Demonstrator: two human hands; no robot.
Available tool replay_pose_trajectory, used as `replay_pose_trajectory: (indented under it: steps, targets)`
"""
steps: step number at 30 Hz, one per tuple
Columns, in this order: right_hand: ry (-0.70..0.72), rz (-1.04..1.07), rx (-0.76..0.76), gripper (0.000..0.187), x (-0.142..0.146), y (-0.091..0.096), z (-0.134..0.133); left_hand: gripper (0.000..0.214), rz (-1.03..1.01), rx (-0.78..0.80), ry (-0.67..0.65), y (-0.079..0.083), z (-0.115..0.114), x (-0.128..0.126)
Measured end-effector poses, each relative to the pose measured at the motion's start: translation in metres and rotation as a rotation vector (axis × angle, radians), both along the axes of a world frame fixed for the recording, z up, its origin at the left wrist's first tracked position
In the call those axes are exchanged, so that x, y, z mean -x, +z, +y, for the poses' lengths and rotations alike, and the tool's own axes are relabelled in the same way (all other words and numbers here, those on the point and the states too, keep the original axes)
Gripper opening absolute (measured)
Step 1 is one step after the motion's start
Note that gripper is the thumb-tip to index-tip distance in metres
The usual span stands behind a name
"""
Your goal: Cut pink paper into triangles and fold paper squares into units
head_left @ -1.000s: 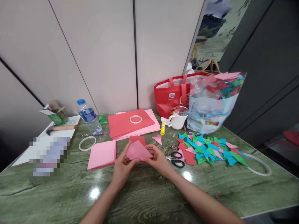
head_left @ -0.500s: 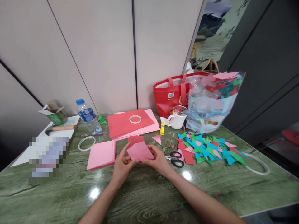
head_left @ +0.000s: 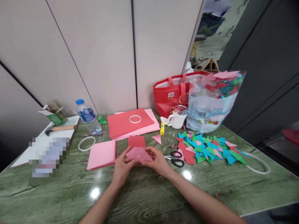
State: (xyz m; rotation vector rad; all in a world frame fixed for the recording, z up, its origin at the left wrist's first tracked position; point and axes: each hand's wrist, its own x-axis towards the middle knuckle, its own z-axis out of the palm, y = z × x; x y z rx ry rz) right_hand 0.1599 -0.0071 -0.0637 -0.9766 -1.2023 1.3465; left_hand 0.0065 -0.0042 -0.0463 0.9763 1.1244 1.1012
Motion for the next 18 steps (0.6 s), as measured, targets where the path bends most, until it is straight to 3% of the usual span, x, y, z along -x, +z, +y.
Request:
replay_pose_trajectory:
  steps: [6, 18]
  targets:
    - [0.013, -0.029, 0.038, 0.032, 0.0003, 0.0018, -0.0001, 0.087, 0.070, -0.031, -0.012, 0.0003, -0.0012, 0.0009]
    - [0.026, 0.012, 0.065, 0.047, -0.0036, 0.0007, 0.0022, 0.092, -0.072, 0.018, -0.020, -0.0029, -0.0009, 0.0009]
